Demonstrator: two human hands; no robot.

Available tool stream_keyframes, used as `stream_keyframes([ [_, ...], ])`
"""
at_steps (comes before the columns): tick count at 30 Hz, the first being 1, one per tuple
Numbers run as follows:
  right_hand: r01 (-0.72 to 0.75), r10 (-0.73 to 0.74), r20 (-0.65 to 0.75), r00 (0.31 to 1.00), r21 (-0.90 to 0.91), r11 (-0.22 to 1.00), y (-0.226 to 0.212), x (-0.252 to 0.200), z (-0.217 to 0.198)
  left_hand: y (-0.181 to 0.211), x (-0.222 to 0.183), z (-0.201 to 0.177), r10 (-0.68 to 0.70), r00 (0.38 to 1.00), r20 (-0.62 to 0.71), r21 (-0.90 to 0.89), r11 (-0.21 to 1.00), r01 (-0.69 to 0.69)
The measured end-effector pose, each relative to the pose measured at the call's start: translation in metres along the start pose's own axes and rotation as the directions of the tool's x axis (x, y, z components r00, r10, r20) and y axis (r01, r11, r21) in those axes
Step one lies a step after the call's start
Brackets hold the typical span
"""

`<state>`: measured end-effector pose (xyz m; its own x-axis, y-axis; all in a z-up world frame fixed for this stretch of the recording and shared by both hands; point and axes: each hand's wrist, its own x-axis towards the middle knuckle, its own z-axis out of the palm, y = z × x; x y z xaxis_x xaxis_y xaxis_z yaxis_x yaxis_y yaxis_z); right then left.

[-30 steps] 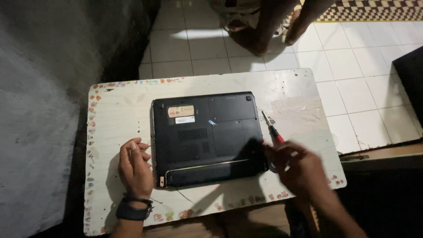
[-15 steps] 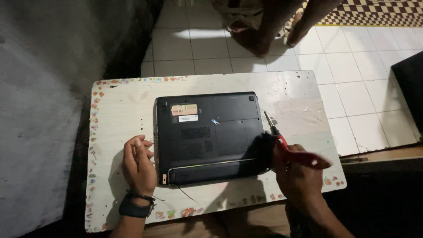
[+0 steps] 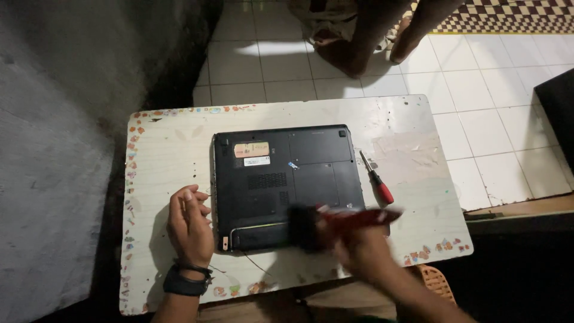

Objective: Cleaning a laptop keyboard with a brush and then unscrewing the back panel for repair.

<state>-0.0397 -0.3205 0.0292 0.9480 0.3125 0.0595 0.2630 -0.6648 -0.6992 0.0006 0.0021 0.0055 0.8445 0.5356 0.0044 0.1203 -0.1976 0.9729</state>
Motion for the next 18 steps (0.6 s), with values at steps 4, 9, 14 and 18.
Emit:
stream_keyframes([
  [4,-0.433,0.302,-0.347,0.888,-0.412,0.801,-0.028,0.013,-0.05,-0.008,0.001,0.002,0.051,0.999,-0.002,-0.008,0.999,-0.051],
  [9,-0.167,0.076,-0.172,0.982,-0.613,0.772,-0.035,0.001,-0.015,-0.006,-0.001,0.005,0.08,0.996,-0.035,0.06,0.995,-0.078],
  [14,-0.157,0.166,0.402,0.9,-0.054,0.986,-0.105,0.016,0.005,0.0,-0.004,0.004,0.012,0.999,-0.052,0.049,0.999,-0.01],
  [18,0.101,0.0,0.278,0.961,-0.346,0.933,-0.044,0.022,0.022,0.006,-0.004,0.002,0.013,0.999,-0.04,0.026,1.0,-0.012],
])
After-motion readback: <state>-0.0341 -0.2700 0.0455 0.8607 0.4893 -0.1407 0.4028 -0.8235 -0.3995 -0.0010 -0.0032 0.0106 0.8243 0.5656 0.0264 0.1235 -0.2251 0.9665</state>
